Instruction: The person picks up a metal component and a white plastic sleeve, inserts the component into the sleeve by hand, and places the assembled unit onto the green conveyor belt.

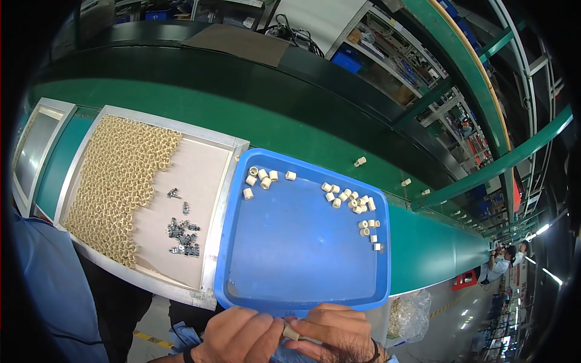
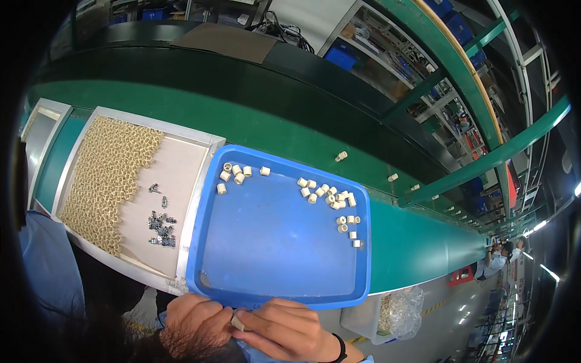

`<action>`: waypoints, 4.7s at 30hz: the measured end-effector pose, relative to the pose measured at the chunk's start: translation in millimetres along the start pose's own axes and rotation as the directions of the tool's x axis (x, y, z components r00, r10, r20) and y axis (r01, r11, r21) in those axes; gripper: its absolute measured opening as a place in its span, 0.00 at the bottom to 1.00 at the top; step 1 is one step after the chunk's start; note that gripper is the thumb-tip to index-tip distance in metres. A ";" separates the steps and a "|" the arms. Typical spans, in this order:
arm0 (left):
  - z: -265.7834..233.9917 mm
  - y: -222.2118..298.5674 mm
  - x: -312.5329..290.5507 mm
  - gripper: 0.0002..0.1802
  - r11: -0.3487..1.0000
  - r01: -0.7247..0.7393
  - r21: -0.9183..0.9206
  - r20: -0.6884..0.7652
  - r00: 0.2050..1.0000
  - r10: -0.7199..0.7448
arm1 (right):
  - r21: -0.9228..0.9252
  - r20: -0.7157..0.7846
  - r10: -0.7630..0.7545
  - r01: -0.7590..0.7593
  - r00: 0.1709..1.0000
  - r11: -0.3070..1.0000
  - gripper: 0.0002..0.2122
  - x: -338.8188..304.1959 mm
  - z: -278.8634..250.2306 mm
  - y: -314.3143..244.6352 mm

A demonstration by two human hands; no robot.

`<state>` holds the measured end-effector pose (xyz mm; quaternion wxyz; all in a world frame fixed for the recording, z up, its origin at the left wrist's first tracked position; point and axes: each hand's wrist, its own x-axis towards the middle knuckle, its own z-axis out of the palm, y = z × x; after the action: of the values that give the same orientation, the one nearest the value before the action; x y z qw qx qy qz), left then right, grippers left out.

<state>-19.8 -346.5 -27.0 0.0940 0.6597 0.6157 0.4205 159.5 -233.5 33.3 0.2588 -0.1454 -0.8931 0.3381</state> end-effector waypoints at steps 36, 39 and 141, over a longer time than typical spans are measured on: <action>81.3 -42.7 179.3 0.13 0.900 0.140 -0.413 0.554 0.823 0.126 | -0.217 -0.110 0.031 -0.054 0.993 0.975 0.13 0.4 -77.4 126.0; 93.6 -54.9 198.2 0.12 0.818 0.368 -0.442 0.680 0.732 0.038 | -0.226 -0.115 0.014 -0.040 0.993 0.973 0.13 6.4 -88.1 144.3; -2.3 -5.9 17.7 0.21 0.971 0.090 -0.220 -0.091 0.990 -0.112 | 0.263 -0.152 -0.012 0.052 0.988 0.963 0.15 -2.6 4.7 37.5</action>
<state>-27.6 -330.3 -21.5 0.1544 0.5910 0.6034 0.5127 162.1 -209.7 3.9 0.3475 -0.1197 -0.8199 0.4390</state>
